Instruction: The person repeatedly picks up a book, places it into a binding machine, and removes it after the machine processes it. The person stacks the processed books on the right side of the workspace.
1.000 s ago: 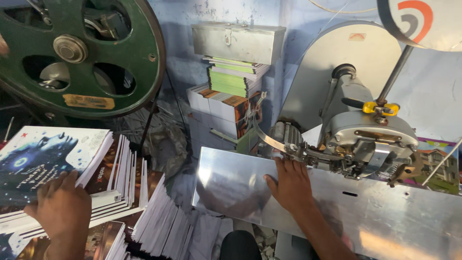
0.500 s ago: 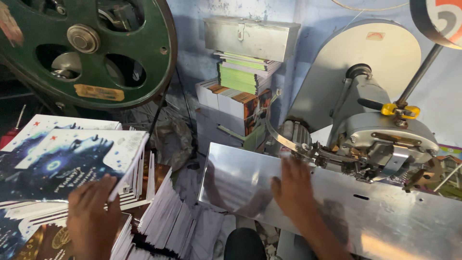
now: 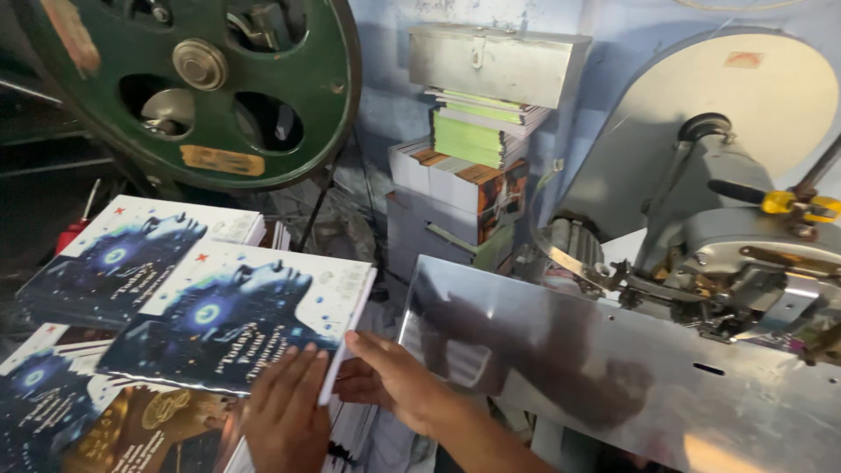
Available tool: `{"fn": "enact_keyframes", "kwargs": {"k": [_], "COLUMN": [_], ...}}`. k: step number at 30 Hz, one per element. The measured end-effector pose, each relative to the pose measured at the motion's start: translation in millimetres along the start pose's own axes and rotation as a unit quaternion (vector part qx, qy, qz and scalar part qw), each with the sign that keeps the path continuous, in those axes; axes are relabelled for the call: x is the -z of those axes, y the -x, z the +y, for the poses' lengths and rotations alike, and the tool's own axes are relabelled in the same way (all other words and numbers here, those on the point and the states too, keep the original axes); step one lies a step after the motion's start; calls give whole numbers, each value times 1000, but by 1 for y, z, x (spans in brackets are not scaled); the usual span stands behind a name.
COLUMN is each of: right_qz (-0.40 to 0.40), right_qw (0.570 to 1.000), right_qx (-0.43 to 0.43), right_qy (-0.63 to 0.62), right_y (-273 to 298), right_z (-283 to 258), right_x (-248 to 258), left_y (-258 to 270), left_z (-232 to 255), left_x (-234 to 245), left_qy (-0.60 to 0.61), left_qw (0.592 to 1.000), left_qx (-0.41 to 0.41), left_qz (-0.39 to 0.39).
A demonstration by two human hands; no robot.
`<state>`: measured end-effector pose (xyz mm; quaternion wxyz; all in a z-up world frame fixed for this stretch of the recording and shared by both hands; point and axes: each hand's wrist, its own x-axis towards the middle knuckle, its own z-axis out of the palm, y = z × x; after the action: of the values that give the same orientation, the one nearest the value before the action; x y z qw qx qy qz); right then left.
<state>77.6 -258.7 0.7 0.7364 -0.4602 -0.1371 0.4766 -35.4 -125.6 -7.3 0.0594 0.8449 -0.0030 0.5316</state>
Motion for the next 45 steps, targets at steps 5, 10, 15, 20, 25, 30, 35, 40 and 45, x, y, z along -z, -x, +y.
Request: {"fn": "enact_keyframes", "kwargs": {"k": [5,10,15,20,25,30,35,40,45], "right_qz": [44,73,82,99,107,125,127,154,154], "right_qw": [997,991,986,984,972,970,973,975,961], "right_qx": [32,104,143,131,160,140,146,129,132], "right_qy": [-54,-35,30,66,137,158,121,95,187], "right_y": [-8,-13,10,53,89,110,118,123,128], "right_z": [10,21,10,-3,1,6,7,5,3], "right_x": [-12,22,68,104,139,158,165,162,157], "left_y": [24,36,37,-7,-87,-118,-111,-102,-104], "left_z": [13,15,23,31,29,24,25,33,26], "left_x": [-9,-7,-4,6,-5,-38,-58,-63,-67], "left_qy": [37,136,170,151,108,132,169,203,238], "left_qw": [999,988,980,983,988,952,936,949,914], "left_qx": [33,-5,31,75,34,24,63,20,85], "left_qz": [-7,-79,-95,-77,-109,-276,-302,-239,-316]}}
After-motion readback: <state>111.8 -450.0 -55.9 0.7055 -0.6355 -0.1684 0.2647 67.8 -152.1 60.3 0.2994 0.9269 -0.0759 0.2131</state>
